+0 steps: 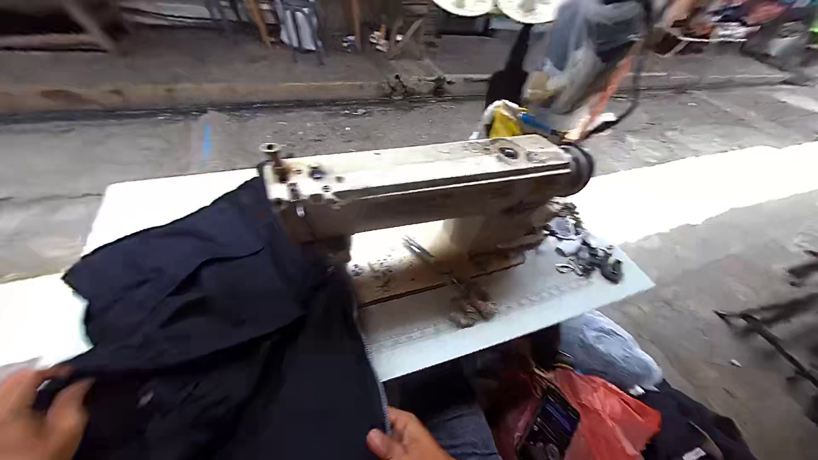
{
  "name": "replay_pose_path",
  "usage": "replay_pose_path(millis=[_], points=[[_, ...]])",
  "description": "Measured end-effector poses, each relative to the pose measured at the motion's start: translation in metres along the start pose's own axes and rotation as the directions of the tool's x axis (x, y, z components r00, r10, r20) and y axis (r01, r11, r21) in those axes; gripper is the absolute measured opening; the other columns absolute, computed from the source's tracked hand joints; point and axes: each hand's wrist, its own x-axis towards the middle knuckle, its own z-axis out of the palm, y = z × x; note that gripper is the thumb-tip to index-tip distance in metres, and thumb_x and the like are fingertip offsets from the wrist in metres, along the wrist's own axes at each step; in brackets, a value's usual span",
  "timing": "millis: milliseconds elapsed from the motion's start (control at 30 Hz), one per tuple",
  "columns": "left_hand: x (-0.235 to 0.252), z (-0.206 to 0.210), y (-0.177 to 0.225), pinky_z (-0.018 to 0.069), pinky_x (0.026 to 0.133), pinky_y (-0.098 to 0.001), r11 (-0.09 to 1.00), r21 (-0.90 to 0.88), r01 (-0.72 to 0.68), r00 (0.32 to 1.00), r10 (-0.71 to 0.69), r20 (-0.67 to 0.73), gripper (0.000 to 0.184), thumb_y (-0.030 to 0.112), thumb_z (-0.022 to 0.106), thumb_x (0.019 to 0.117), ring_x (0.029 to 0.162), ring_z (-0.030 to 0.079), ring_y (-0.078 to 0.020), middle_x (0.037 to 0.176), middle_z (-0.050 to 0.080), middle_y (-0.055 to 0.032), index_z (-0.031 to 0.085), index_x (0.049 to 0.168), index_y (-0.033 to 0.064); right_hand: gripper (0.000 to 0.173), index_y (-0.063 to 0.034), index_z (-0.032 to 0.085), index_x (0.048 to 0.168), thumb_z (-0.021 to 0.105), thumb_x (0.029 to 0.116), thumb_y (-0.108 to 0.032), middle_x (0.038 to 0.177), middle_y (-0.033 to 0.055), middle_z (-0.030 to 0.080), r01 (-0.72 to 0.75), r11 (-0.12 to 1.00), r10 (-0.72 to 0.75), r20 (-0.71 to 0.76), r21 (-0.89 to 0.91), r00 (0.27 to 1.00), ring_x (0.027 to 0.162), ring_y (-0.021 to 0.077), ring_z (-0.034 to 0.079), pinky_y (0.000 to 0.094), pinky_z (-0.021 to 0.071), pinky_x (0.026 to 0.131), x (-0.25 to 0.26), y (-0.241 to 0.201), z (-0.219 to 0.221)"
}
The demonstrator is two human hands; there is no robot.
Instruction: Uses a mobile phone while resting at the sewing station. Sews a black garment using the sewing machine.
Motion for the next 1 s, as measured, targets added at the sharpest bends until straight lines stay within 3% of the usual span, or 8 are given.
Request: replay_pose_path(millis=[100, 167, 267, 333, 400, 433, 567, 1000], points=[[0.063, -0.005, -0.034, 0.0425, 0.075, -0.0815, 0.979, 0.186, 0.077, 0.982, -0.042, -0.186, 0.025, 0.012, 0.06, 0.1005, 0.101, 0.057, -0.0677, 0.109, 0.058, -0.0443, 0.063, 0.115, -0.0081, 0.014, -0.0065, 0.063, 0.103, 0.054, 0.0976, 0.002, 0.083, -0.0018, 0.074, 0.027, 0.999, -0.026, -0.064, 0.024, 0.998, 0.077, 0.006, 0.072, 0.0274, 0.0606, 0.078, -0.004, -0.004, -0.03], [0.088, -0.003, -0.022, 0.0362, 0.081, -0.0857, 0.98, 0.181, 0.083, 0.979, -0.046, -0.2, 0.03, 0.004, 0.068, 0.0935, 0.112, 0.047, -0.0726, 0.122, 0.05, -0.0489, 0.063, 0.119, -0.0094, 0.007, -0.003, 0.06, 0.092, 0.066, 0.0953, -0.003, 0.072, 0.0011, 0.068, -0.054, 0.927, 0.023, -0.089, -0.37, 0.996, 0.067, 0.0077, 0.067, 0.027, 0.057, 0.07, 0.002, 0.009, -0.051], [0.087, 0.018, 0.038, 0.0392, 0.099, -0.0761, 0.971, 0.112, -0.211, 0.953, 0.23, -0.198, 0.035, 0.006, 0.067, 0.0924, 0.126, 0.05, -0.0607, 0.139, 0.05, -0.0388, 0.065, 0.124, -0.0089, 0.046, 0.0077, 0.069, 0.11, 0.064, 0.0998, -0.037, 0.096, 0.0245, 0.072, -0.147, 0.398, 0.106, -0.114, -0.905, 0.988, 0.095, 0.0381, 0.071, 0.0564, 0.0535, 0.088, 0.008, -0.017, -0.056], [0.065, 0.038, 0.093, 0.0505, 0.098, -0.0621, 0.905, 0.086, -0.417, 0.892, 0.425, -0.155, 0.031, 0.02, 0.061, 0.0997, 0.117, 0.064, -0.0454, 0.129, 0.064, -0.0265, 0.072, 0.117, -0.0035, 0.052, 0.0063, 0.073, 0.102, 0.056, 0.103, -0.043, 0.087, 0.0242, 0.073, 0.003, 0.111, -0.133, -0.012, -0.994, 0.991, 0.084, 0.0417, 0.073, 0.0598, 0.0564, 0.074, 0.008, -0.048, -0.047], [0.044, 0.055, 0.144, 0.0565, 0.09, -0.054, 0.838, 0.057, -0.542, 0.825, 0.544, -0.154, 0.025, 0.019, 0.059, 0.1004, 0.103, 0.071, -0.0388, 0.11, 0.073, -0.0211, 0.075, 0.101, -0.0014, 0.04, -0.0051, 0.07, 0.076, 0.056, 0.1016, -0.034, 0.063, 0.0089, 0.064, 0.275, -0.202, -0.586, 0.341, -0.94, 0.735, 0.057, 0.0246, 0.067, 0.039, 0.0531, 0.047, 0.048, -0.07, -0.044], [0.044, 0.062, 0.162, 0.0579, 0.088, -0.0503, 0.799, 0.019, -0.601, 0.789, 0.597, -0.144, 0.021, 0.014, 0.059, 0.0987, 0.1, 0.073, -0.0361, 0.105, 0.074, -0.0186, 0.075, 0.096, -0.0002, 0.031, -0.006, 0.071, 0.081, 0.058, 0.1008, -0.027, 0.071, 0.0079, 0.066, 0.375, -0.281, -0.643, 0.463, -0.884, 0.61, 0.065, 0.0238, 0.069, 0.0362, 0.0556, 0.054, 0.081, -0.085, -0.039], [0.07, 0.104, 0.176, 0.0572, 0.095, -0.0461, 0.651, -0.057, -0.757, 0.648, 0.736, -0.199, 0.018, 0.004, 0.058, 0.0963, 0.108, 0.073, -0.032, 0.111, 0.075, -0.0142, 0.075, 0.102, 0.0012, 0.026, -0.0023, 0.074, 0.113, 0.059, 0.1003, -0.019, 0.125, 0.0188, 0.07, 0.614, -0.21, -0.429, 0.636, -0.761, 0.641, 0.118, 0.0413, 0.066, 0.0626, 0.0471, 0.104, 0.178, -0.112, -0.031], [0.082, 0.139, 0.132, 0.0558, 0.085, -0.0372, 0.672, -0.208, -0.711, 0.703, 0.672, -0.231, 0.025, 0.022, 0.057, 0.1024, 0.098, 0.074, -0.0221, 0.108, 0.077, -0.0061, 0.079, 0.11, 0.0124, 0.046, -0.0178, 0.07, 0.13, 0.046, 0.1048, -0.048, 0.132, 0.0055, 0.069, 0.551, -0.377, -0.294, 0.661, -0.744, 0.691, 0.118, 0.0352, 0.066, 0.07, 0.044, 0.093, 0.194, -0.106, -0.044]])
